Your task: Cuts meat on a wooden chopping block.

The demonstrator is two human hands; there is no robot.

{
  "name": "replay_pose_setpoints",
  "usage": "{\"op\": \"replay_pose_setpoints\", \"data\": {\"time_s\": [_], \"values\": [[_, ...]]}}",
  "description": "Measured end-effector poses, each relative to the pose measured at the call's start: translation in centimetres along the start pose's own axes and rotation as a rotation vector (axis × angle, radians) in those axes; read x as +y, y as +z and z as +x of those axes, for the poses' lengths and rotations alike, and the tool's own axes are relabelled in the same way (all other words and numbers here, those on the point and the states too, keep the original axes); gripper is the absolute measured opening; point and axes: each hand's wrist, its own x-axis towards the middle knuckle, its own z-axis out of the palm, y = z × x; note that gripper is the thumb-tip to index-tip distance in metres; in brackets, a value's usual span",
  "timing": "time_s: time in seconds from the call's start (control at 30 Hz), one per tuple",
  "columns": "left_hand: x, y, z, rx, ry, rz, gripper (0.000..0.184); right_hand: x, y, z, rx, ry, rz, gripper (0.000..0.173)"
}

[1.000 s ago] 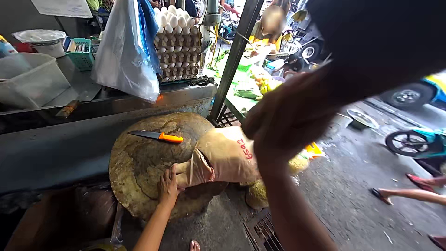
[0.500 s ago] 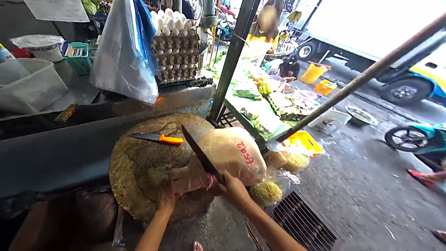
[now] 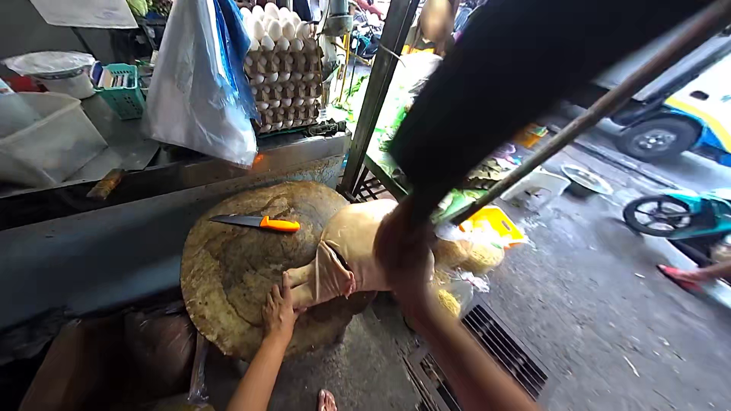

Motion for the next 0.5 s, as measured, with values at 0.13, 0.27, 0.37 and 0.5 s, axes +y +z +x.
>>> {"op": "replay_pose_setpoints", "data": {"time_s": [0.13,0.27,0.37,0.5], "values": [[-0.6,0.8,-0.5,-0.009,-0.026,-0.044,0.098,10.7,5.9,-8.8,-0.849,0.61,-0.457,0.048],[0.4,-2.7,-0.2,-0.054,-0.009,0.069,0.11,9.6,5.6,-7.4,-0.866,0.659,-0.421,0.044],[1.4,-4.7,1.8,-0.116,0.068,0.206,0.118,9.3,5.8,-6.5,-0.876,0.681,-0.367,0.043],[1.9,-3.6,3.4,-0.158,0.116,0.163,0.111,9.7,5.7,-6.1,-0.92,0.687,-0.362,0.041]]}}
